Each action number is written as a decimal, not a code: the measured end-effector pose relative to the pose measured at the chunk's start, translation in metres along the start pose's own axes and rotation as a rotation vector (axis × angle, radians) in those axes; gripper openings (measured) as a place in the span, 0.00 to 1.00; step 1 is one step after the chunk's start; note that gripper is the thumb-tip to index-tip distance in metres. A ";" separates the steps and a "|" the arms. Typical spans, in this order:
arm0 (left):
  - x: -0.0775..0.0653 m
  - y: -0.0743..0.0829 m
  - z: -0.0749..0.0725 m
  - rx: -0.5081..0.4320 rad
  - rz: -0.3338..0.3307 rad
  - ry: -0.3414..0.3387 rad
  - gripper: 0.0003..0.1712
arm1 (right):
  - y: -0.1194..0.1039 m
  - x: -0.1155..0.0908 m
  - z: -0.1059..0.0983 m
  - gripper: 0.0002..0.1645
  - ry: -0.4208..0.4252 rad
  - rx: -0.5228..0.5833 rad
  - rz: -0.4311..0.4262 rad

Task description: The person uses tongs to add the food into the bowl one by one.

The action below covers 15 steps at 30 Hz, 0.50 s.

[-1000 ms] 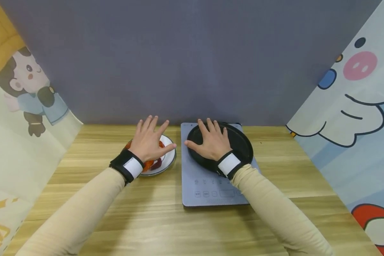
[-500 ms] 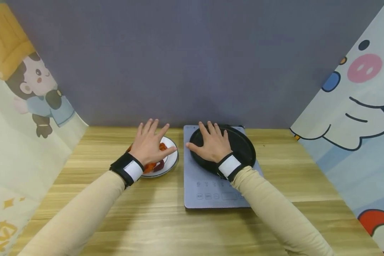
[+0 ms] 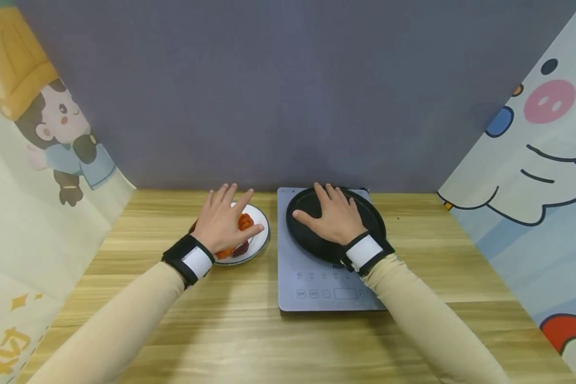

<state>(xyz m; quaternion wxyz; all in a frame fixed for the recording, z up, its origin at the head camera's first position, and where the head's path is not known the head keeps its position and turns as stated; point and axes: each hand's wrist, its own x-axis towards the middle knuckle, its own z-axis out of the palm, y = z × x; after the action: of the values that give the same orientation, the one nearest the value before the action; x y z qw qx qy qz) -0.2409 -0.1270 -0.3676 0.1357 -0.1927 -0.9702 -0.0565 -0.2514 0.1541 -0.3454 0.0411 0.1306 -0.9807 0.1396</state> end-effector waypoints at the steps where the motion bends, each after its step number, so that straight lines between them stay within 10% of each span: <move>1: -0.002 0.000 0.000 0.002 0.002 -0.002 0.51 | 0.002 -0.002 -0.002 0.61 -0.004 0.007 0.002; 15: -0.031 -0.004 -0.002 -0.018 0.023 -0.010 0.48 | 0.022 -0.037 -0.023 0.60 -0.049 0.085 -0.010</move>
<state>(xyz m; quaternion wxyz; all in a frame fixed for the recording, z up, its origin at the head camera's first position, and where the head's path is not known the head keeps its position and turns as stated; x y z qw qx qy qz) -0.2146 -0.1417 -0.3747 0.1298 -0.2055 -0.9680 -0.0629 -0.2207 0.1904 -0.3340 0.0121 0.1403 -0.9740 0.1775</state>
